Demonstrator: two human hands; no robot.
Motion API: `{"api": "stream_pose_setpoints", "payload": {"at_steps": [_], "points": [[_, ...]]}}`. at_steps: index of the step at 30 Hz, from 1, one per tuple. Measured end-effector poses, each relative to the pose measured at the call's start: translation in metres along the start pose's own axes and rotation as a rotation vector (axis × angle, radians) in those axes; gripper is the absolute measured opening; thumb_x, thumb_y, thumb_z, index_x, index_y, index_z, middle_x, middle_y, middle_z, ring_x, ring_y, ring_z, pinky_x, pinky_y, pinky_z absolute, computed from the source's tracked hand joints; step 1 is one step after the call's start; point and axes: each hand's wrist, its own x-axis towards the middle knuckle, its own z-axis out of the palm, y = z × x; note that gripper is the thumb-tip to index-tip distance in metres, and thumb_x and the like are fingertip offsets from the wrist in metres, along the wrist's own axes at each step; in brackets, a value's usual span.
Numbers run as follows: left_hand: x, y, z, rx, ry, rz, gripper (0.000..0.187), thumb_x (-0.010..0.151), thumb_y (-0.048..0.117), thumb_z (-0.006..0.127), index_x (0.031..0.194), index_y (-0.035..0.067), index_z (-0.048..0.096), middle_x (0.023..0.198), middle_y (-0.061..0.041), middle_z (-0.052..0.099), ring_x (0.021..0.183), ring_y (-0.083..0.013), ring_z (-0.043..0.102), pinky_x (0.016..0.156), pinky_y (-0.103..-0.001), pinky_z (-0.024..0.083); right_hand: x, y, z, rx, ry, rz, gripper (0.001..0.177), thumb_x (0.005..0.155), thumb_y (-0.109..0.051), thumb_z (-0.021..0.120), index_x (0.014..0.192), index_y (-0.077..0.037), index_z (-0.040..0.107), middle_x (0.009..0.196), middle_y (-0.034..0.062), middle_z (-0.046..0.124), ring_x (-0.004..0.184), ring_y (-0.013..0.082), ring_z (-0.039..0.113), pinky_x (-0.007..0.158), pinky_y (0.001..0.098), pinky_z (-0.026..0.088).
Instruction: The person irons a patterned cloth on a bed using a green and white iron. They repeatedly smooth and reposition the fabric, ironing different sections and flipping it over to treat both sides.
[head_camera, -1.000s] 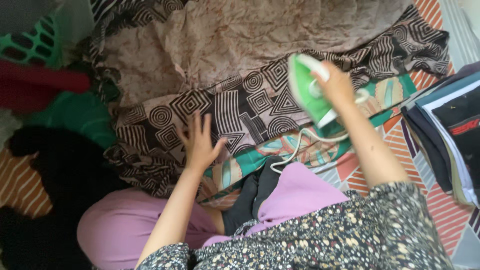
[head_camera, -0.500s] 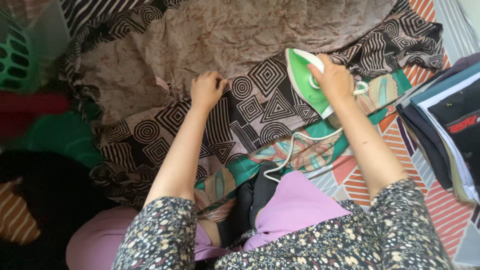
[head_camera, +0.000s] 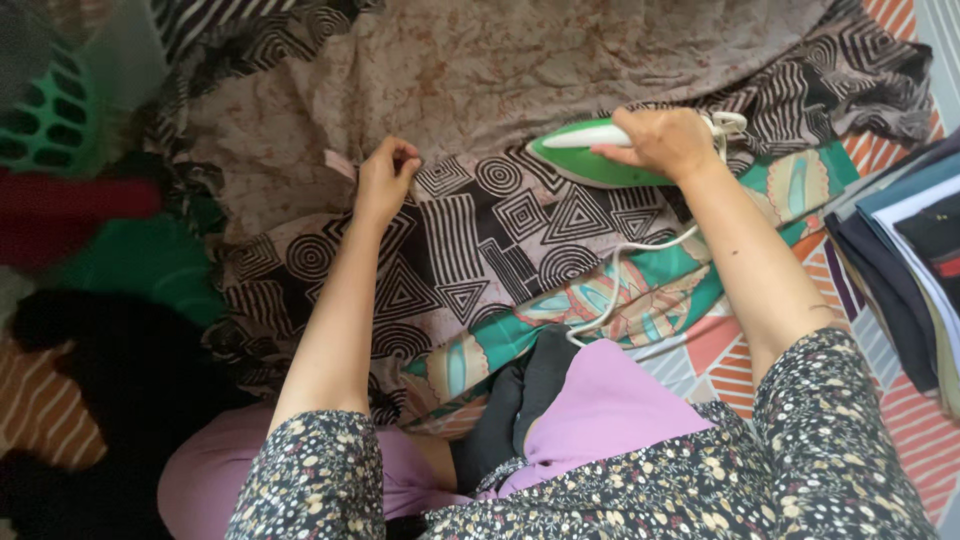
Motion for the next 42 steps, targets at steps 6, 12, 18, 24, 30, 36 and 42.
{"api": "stream_pose_setpoints", "payload": {"at_steps": [6, 12, 18, 24, 30, 36, 42], "points": [[-0.023, 0.016, -0.048, 0.07, -0.079, -0.123, 0.033, 0.095, 0.029, 0.077, 0.117, 0.007, 0.066, 0.096, -0.013, 0.073, 0.088, -0.0268, 0.071, 0.075, -0.039, 0.054, 0.032, -0.03, -0.007, 0.054, 0.01, -0.11, 0.054, 0.102, -0.067, 0.063, 0.085, -0.015, 0.057, 0.069, 0.0044, 0.066, 0.057, 0.0258, 0.066, 0.048, 0.0388, 0.048], [-0.064, 0.009, -0.114, 0.199, -0.094, -0.113, 0.036, 0.09, 0.038, 0.081, 0.109, 0.008, 0.07, 0.096, -0.009, 0.074, 0.088, -0.0238, 0.071, 0.076, -0.039, 0.055, 0.085, -0.098, -0.02, 0.117, 0.019, -0.238, 0.055, 0.099, -0.069, 0.061, 0.084, -0.016, 0.059, 0.063, 0.0044, 0.065, 0.053, 0.0256, 0.066, 0.045, 0.0383, 0.048], [-0.099, -0.004, -0.165, 0.483, -0.047, -0.079, 0.029, 0.089, 0.038, 0.082, 0.1, 0.013, 0.074, 0.1, -0.007, 0.071, 0.085, -0.0253, 0.069, 0.072, -0.043, 0.054, 0.126, -0.179, -0.023, 0.274, 0.119, -0.357, 0.054, 0.097, -0.069, 0.061, 0.093, -0.015, 0.065, 0.064, 0.0049, 0.066, 0.054, 0.0268, 0.067, 0.042, 0.038, 0.048], [-0.127, -0.041, -0.174, 0.534, 0.209, 0.009, 0.017, 0.097, 0.032, 0.079, 0.101, 0.016, 0.073, 0.103, -0.004, 0.067, 0.087, -0.0252, 0.068, 0.07, -0.041, 0.054, 0.103, -0.185, -0.018, 0.323, 0.022, -0.169, 0.052, 0.097, -0.067, 0.066, 0.099, -0.015, 0.068, 0.075, 0.0087, 0.07, 0.066, 0.0306, 0.07, 0.054, 0.0426, 0.053], [-0.146, -0.072, -0.158, 0.57, 0.467, 0.109, 0.023, 0.104, 0.035, 0.076, 0.1, 0.014, 0.066, 0.095, -0.004, 0.062, 0.079, -0.0238, 0.064, 0.063, -0.038, 0.052, 0.013, -0.056, -0.014, 0.204, -0.067, 0.134, 0.053, 0.098, -0.066, 0.069, 0.105, -0.014, 0.071, 0.084, 0.0128, 0.071, 0.076, 0.0338, 0.071, 0.064, 0.0449, 0.055], [-0.141, -0.095, -0.149, 0.629, 0.511, -0.004, 0.039, 0.108, 0.04, 0.071, 0.088, 0.01, 0.058, 0.083, -0.007, 0.057, 0.064, -0.0253, 0.056, 0.054, -0.039, 0.048, -0.033, 0.009, -0.002, -0.04, -0.169, 0.271, 0.058, 0.108, -0.068, 0.065, 0.093, -0.013, 0.064, 0.068, 0.0159, 0.067, 0.07, 0.0368, 0.069, 0.061, 0.0474, 0.054], [-0.137, -0.114, -0.143, 0.608, 0.546, -0.047, 0.041, 0.115, 0.039, 0.059, 0.088, 0.008, 0.057, 0.086, -0.007, 0.059, 0.066, -0.0262, 0.058, 0.055, -0.04, 0.049, 0.041, -0.07, -0.012, 0.125, -0.151, 0.013, 0.052, 0.097, -0.068, 0.067, 0.1, -0.016, 0.068, 0.074, 0.0143, 0.069, 0.066, 0.0358, 0.069, 0.056, 0.0471, 0.054]]}}
